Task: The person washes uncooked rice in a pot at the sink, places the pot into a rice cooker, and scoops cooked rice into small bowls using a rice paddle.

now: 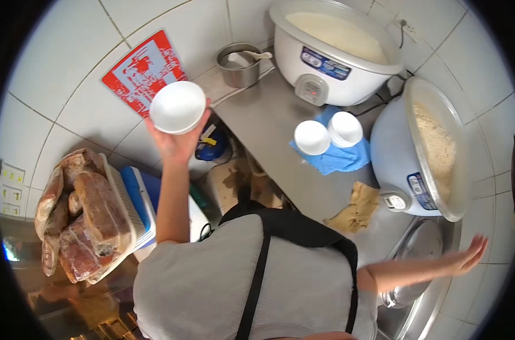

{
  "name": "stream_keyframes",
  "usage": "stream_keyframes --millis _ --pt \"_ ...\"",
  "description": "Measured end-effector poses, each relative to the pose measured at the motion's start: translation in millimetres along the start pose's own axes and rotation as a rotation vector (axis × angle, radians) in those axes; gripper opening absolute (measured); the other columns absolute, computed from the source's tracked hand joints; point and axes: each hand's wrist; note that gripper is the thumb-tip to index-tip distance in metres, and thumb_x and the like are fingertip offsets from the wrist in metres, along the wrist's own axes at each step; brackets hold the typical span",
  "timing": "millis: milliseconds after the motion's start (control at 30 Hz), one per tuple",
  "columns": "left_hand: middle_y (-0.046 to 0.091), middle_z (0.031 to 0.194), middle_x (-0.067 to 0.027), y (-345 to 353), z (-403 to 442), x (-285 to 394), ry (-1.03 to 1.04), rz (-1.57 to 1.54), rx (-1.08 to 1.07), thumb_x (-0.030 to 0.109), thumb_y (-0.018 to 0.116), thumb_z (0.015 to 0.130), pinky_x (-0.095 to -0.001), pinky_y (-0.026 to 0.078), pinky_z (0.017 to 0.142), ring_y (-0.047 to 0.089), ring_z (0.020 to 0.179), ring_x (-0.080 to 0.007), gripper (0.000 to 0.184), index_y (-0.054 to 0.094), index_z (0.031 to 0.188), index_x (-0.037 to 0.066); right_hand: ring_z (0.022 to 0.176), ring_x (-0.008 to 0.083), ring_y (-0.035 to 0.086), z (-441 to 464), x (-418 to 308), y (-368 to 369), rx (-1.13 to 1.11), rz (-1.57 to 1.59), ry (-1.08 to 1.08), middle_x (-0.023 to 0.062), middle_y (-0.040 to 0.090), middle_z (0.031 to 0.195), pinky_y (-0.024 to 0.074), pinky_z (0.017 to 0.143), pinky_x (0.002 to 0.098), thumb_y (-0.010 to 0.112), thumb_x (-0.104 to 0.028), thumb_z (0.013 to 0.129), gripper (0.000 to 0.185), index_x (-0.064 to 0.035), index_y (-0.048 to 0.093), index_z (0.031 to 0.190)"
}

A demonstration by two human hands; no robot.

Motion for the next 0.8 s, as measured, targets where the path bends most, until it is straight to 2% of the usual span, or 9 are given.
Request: stream_keyframes --millis 33,167,233,333,400,500,633,733,800 --pt "0.030 0.137 -0.0255 -3 2 0 -0.025 -0.057 0.001 0.071 0.053 0.068 -0.0487 0.042 0.094 0.037 0.121 -0.0437 0.097 0.025 0.137 0.009 0.087 0.0257 0.060 -30 -51 54 -0.034 0.278 -0.001 0.0185 0.061 0.095 0.0509 0.078 0.0315 0.046 -0.011 0.090 0.025 0.0059 0.059 0.101" --pt "0.039 0.132 -0.0199 -14 8 -7 -0.081 -0.171 0.081 0.071 0.044 0.074 -0.0474 0.044 0.090 0.041 0.118 -0.0418 0.085 0.032 0.134 0.012 0.092 0.0248 0.059 -169 -207 250 -1.206 0.827 -0.057 0.0124 0.060 0.103 0.0456 0.080 0.0321 0.053 -0.002 0.079 0.025 -0.0029 0.059 0.103" --pt "0.040 0.133 -0.0168 -25 9 -7 -0.120 -0.151 0.091 0.071 0.043 0.074 -0.0495 0.043 0.091 0.041 0.119 -0.0396 0.083 0.033 0.134 0.014 0.088 0.0353 0.055 -263 -239 363 -1.192 0.509 -0.564 0.0155 0.059 0.100 0.0456 0.079 0.0368 0.050 -0.004 0.082 0.018 -0.0008 0.059 0.097" --pt "0.039 0.134 -0.0136 -33 10 3 -0.109 -0.039 0.114 0.072 0.042 0.074 -0.0532 0.041 0.091 0.040 0.120 -0.0372 0.083 0.033 0.135 0.016 0.096 0.0281 0.058 -358 -251 443 -1.373 -0.135 -0.899 0.0112 0.060 0.107 0.0482 0.077 0.0397 0.049 -0.013 0.083 0.023 -0.0066 0.061 0.102" --pt "0.039 0.135 -0.0118 -61 16 10 -0.055 0.041 0.164 0.072 0.043 0.074 -0.0557 0.040 0.091 0.039 0.121 -0.0362 0.084 0.031 0.136 0.015 0.101 0.0262 0.058 -387 -247 474 -1.701 -0.364 -0.722 0.0107 0.060 0.112 0.0499 0.075 0.0402 0.049 -0.016 0.084 0.027 -0.0079 0.063 0.105" --pt "0.038 0.136 -0.0107 -96 17 35 0.042 0.064 0.174 0.069 0.045 0.075 -0.0505 0.036 0.097 0.040 0.122 -0.0321 0.084 0.031 0.136 0.012 0.099 0.0278 0.061 -387 -251 496 -1.844 -0.417 -0.825 0.0128 0.061 0.110 0.0512 0.073 0.0387 0.047 -0.017 0.085 0.028 -0.0055 0.065 0.102" --pt "0.039 0.135 -0.0113 -133 37 59 0.038 0.030 0.044 0.070 0.046 0.074 -0.0468 0.035 0.101 0.040 0.123 -0.0292 0.088 0.029 0.136 0.010 0.087 0.0339 0.062 -323 -271 474 -1.642 -0.276 -0.926 0.0157 0.063 0.099 0.0517 0.068 0.0397 0.046 -0.012 0.084 0.023 -0.0011 0.064 0.092" --pt "0.037 0.133 -0.0200 -126 58 64 -0.005 0.033 0.089 0.073 0.043 0.073 -0.0505 0.048 0.083 0.045 0.114 -0.0425 0.091 0.027 0.136 0.009 0.082 0.0358 0.061 -320 -254 439 -1.445 -0.015 -0.631 0.0189 0.058 0.096 0.0508 0.066 0.0423 0.042 -0.009 0.085 0.020 0.0013 0.056 0.095" --pt "0.036 0.133 -0.0239 -115 74 63 -0.059 -0.008 0.061 0.074 0.042 0.073 -0.0511 0.052 0.077 0.046 0.110 -0.0475 0.093 0.026 0.136 0.009 0.081 0.0357 0.061 -342 -236 427 -1.574 -0.050 -0.598 0.0204 0.055 0.096 0.0505 0.066 0.0435 0.039 -0.007 0.085 0.019 0.0015 0.050 0.098"
Point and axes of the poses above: each hand's wrist, its own z-axis towards the middle knuckle, its own y-axis out of the palm, x = y × z
